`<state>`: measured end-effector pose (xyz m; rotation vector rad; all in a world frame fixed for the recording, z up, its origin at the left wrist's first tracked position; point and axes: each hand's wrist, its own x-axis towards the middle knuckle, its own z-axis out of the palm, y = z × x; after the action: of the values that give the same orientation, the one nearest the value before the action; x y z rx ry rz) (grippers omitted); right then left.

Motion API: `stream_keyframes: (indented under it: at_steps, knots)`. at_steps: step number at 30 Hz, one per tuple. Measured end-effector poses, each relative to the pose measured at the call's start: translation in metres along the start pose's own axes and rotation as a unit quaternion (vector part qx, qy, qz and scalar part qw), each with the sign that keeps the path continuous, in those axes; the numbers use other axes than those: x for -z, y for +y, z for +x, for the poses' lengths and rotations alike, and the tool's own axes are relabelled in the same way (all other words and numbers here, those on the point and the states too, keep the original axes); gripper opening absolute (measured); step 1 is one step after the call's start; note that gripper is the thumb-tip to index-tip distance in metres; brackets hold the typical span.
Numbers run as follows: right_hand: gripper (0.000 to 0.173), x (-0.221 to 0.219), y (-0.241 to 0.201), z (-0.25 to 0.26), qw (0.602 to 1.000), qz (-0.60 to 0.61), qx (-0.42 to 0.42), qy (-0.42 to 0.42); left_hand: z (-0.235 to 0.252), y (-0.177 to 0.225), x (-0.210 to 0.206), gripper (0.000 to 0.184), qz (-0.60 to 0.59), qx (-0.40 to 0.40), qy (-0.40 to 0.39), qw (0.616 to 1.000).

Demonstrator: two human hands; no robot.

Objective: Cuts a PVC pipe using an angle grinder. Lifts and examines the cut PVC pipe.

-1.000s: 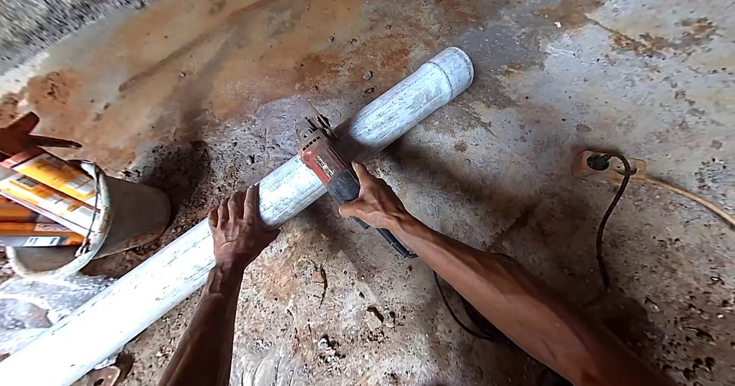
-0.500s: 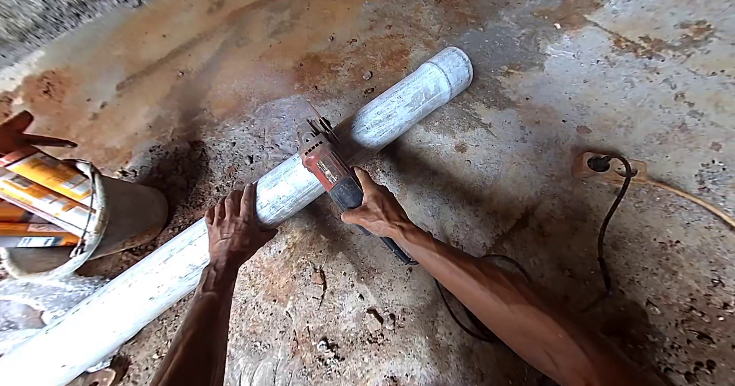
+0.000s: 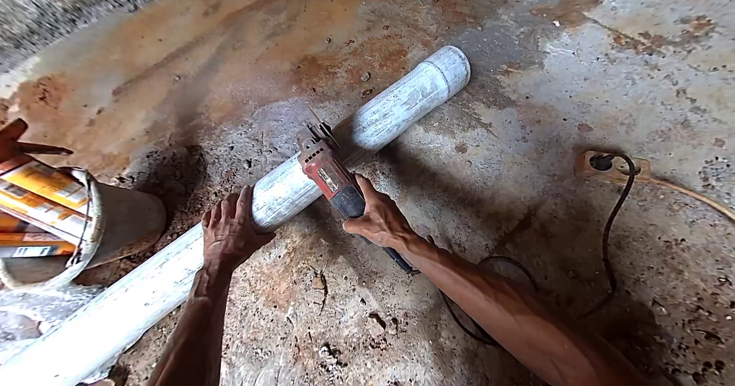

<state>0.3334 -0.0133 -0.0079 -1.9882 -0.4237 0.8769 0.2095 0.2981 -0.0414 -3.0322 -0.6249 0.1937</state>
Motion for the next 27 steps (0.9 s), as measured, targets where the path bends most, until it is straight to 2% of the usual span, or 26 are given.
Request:
stream_keyframes:
  at_steps: [17, 27]
  knots:
    - [0.099, 0.001, 0.004, -0.002, 1.0, 0.008, -0.009, -0.003, 0.004, 0.0, 0.004, 0.129, 0.005, 0.008, -0.02, 1.0]
    - [0.095, 0.004, -0.017, 0.012, 0.999, 0.025, -0.036, -0.009, 0.001, -0.001, -0.001, 0.126, 0.004, -0.001, 0.003, 1.0]
